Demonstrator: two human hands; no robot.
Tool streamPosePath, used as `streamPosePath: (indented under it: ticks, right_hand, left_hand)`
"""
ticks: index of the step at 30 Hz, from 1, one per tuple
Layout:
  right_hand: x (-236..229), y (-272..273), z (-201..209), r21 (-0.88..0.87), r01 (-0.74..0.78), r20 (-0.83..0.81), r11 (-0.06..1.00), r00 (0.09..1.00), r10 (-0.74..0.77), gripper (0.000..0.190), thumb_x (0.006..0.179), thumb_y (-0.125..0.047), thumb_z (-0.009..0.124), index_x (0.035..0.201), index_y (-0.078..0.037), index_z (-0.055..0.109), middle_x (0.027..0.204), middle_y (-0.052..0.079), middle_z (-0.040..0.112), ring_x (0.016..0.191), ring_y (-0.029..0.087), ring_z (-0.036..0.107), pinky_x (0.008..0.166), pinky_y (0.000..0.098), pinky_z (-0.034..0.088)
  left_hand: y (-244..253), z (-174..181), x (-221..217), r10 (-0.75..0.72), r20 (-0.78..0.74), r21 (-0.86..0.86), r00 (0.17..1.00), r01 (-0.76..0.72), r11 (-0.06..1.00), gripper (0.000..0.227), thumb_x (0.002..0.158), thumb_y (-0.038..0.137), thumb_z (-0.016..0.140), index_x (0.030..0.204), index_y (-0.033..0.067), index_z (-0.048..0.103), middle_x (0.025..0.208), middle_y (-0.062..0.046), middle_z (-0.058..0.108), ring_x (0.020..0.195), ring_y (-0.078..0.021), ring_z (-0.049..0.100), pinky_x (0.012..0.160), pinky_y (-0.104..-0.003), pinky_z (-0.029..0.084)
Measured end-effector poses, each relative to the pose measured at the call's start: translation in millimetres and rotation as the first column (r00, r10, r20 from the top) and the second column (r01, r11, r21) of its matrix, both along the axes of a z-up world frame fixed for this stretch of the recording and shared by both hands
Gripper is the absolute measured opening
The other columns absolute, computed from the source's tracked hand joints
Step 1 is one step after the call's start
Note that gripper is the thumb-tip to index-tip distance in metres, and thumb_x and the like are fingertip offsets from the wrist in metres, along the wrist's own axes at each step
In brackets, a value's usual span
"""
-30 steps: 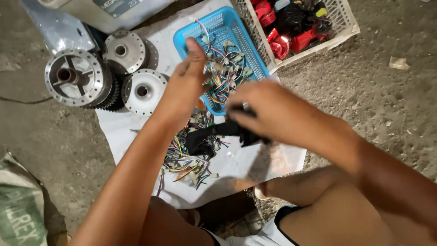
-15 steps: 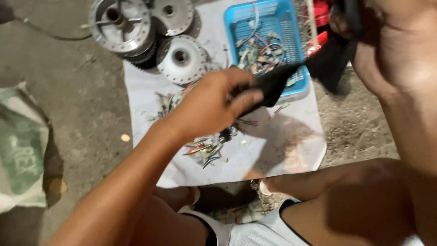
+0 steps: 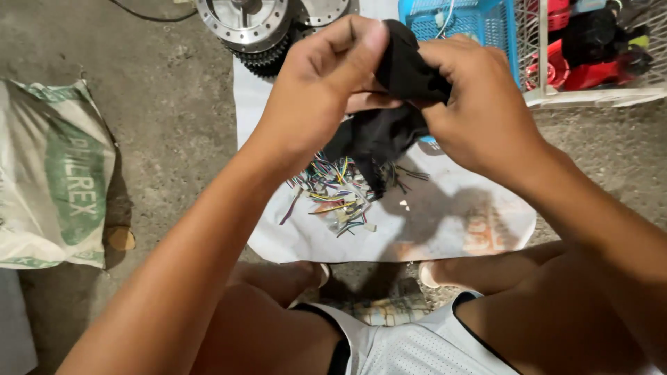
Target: The person sits on the floor and wipes various electrical components and wires with a black cloth. They clean connectors, a small motor, and bundles of wires, placing cleaned items into a blue basket.
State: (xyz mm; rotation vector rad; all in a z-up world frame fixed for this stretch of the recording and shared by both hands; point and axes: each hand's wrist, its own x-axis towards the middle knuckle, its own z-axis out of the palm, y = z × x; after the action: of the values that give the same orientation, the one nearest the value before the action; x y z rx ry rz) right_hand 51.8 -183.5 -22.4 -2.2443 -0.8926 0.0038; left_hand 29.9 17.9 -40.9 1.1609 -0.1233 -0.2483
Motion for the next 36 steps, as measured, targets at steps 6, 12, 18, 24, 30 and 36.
streamPosePath:
  ticks: [6,12,18,24,30,36]
  right_hand:
    - [17.7,-10.0,-15.3,-0.206,0.088,-0.262,0.975,0.955,-0.141,0.029,0.079,0.008,0.066,0.104,-0.002,0.078,0.09,0.018,0.073,0.064,0.026,0.064,0.061,0.0391,0.051]
    - [0.4,-24.6,-40.1,-0.667,-0.241,-0.476,0.705,0.866,-0.154,0.029,0.078,-0.001,0.058,0.091,-0.018,0.077,0.075,0.006,0.072,0.085,0.026,0.052,0.093,0.0418,0.032]
    - [-13.6,-55.3,-32.6,-0.281,-0.335,-0.44,0.899,0.878,0.19,0.07,0.054,-0.026,0.087,0.116,-0.004,0.065,0.089,0.005,0.07,0.091,0.028,0.055,0.087,0.0458,0.038]
    - [22.9,-79.8,-100.0,-0.755,-0.348,-0.474,0.556,0.876,-0.094,0.038,0.068,-0.014,0.073,0.103,-0.03,0.072,0.088,-0.003,0.077,0.094,0.021,0.062,0.101,0.0449,0.033]
    - [49.0,-65.4,-35.6,-0.546,-0.071,-0.349,0.835,0.925,-0.15,0.044,0.073,0.007,0.072,0.111,-0.014,0.073,0.095,0.012,0.08,0.091,0.026,0.072,0.104,0.0442,0.052]
    - [30.3,-34.0,15.5,0.033,0.168,0.017,0.985,0.986,-0.168,0.058,0.105,0.005,0.067,0.15,0.009,0.031,0.138,0.033,0.056,0.08,0.033,0.058,0.072,0.045,0.047]
  left_hand:
    - [43.2,-105.6,51.0,0.079,0.131,0.724,0.988,-0.15,0.673,0.042,0.099,0.034,0.059,0.114,-0.0033,0.071,0.101,-0.011,0.079,0.084,-0.0156,0.075,0.065,-0.027,0.065]
    - [60.3,-293.4,45.9,0.237,0.036,0.957,0.971,-0.102,0.273,0.028,0.092,0.028,0.066,0.093,0.0036,0.079,0.086,-0.014,0.078,0.07,-0.0333,0.071,0.069,-0.042,0.055]
    - [11.0,-365.2,37.5,0.256,-0.093,0.981,0.962,0.045,0.19,0.065,0.096,0.053,0.064,0.134,0.0,0.061,0.115,-0.023,0.071,0.101,-0.0413,0.068,0.087,-0.05,0.054]
    - [18.1,-302.7,52.8,0.131,-0.436,0.68,0.89,0.23,0.696,0.042,0.099,0.035,0.066,0.077,-0.0007,0.073,0.062,-0.003,0.059,0.055,-0.0128,0.047,0.054,-0.029,0.043]
    - [29.1,-152.1,56.0,0.216,-0.326,0.52,0.92,-0.016,0.854,0.034,0.094,0.034,0.065,0.077,0.0045,0.066,0.072,0.002,0.054,0.068,-0.0087,0.045,0.063,-0.023,0.039]
    - [14.3,-37.4,14.8,-0.103,-0.199,-0.379,0.975,0.02,0.925,0.018,0.102,0.017,0.058,0.116,0.0079,0.053,0.124,-0.01,0.06,0.115,-0.0194,0.059,0.101,-0.034,0.049]
